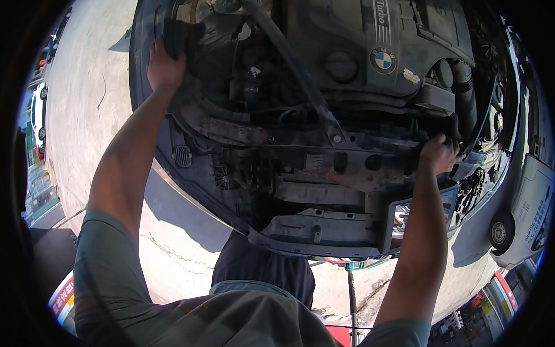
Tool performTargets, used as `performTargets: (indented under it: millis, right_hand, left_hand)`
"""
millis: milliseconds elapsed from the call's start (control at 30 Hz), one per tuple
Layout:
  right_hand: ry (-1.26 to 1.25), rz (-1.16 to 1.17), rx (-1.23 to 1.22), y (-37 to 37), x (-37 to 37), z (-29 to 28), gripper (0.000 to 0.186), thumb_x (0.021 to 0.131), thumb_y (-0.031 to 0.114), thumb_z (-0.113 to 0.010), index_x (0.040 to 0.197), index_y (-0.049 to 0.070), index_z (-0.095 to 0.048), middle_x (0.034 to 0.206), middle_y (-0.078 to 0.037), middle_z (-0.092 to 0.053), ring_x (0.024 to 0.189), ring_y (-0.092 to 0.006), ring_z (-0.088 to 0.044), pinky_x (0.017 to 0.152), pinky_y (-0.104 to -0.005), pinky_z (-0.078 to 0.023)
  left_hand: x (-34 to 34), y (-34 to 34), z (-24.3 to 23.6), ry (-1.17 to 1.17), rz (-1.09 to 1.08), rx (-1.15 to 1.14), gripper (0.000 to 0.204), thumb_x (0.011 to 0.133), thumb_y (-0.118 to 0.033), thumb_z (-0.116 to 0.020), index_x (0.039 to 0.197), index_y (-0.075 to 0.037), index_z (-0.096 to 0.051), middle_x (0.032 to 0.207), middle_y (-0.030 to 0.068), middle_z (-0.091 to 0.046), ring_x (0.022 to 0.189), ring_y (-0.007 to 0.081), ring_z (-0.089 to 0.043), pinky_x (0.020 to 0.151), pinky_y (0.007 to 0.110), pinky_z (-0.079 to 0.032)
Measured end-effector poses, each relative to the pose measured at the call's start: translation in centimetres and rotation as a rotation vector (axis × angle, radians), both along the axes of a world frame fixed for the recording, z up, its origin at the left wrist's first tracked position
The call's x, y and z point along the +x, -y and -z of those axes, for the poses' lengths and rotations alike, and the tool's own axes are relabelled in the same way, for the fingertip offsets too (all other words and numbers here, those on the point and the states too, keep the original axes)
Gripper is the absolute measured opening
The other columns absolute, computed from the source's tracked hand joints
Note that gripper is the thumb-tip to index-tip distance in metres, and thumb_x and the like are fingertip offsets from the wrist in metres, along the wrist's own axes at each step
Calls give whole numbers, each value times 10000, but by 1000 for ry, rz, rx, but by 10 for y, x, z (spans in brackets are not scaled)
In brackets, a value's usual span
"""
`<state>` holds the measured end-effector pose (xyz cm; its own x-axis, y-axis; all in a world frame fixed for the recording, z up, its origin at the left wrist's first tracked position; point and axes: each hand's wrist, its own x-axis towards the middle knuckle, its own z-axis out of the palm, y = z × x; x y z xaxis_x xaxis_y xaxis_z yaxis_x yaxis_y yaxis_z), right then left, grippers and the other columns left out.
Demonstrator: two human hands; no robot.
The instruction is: The person works under the open hood of a BMW, reaching into the engine bay with both hands to adjust or secure components. They repeatedly reposition their hands and shift their body to access different areas, then close the hood at the end.
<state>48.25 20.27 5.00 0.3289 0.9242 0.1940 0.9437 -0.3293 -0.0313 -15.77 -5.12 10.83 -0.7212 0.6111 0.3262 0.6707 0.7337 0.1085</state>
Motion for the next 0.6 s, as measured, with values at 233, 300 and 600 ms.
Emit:
performTargets:
  millis: [233,300,600]
  right_hand:
    - [-1,-17,5,-2,4,3,562,986,479,-388,1403,208,-650,1578,-34,-487,1491,-373,-348,1147,-615,-345]
    - [3,-31,5,-3,8,5,564,987,481,-386,1405,209,-649,1577,-33,-488,1487,-370,-354,1150,-605,-346]
    - [-23,-8,41,1,-3,0,539,976,456,-386,1346,210,-692,1551,-29,-520,1472,-357,-386,1218,-566,-266]
  left_hand:
    - [1,-1,0,9,-10,-4,705,853,-381,-655,1471,-101,-463,1515,117,-501,1300,363,-582,1068,509,-453]
    - [1,-1,0,3,-9,-3,703,853,-382,-655,1469,-102,-464,1515,116,-500,1304,356,-581,1068,511,-454]
    - [0,0,1,-1,-7,0,707,848,-386,-658,1466,-100,-467,1489,125,-517,1295,348,-589,1057,517,-460]
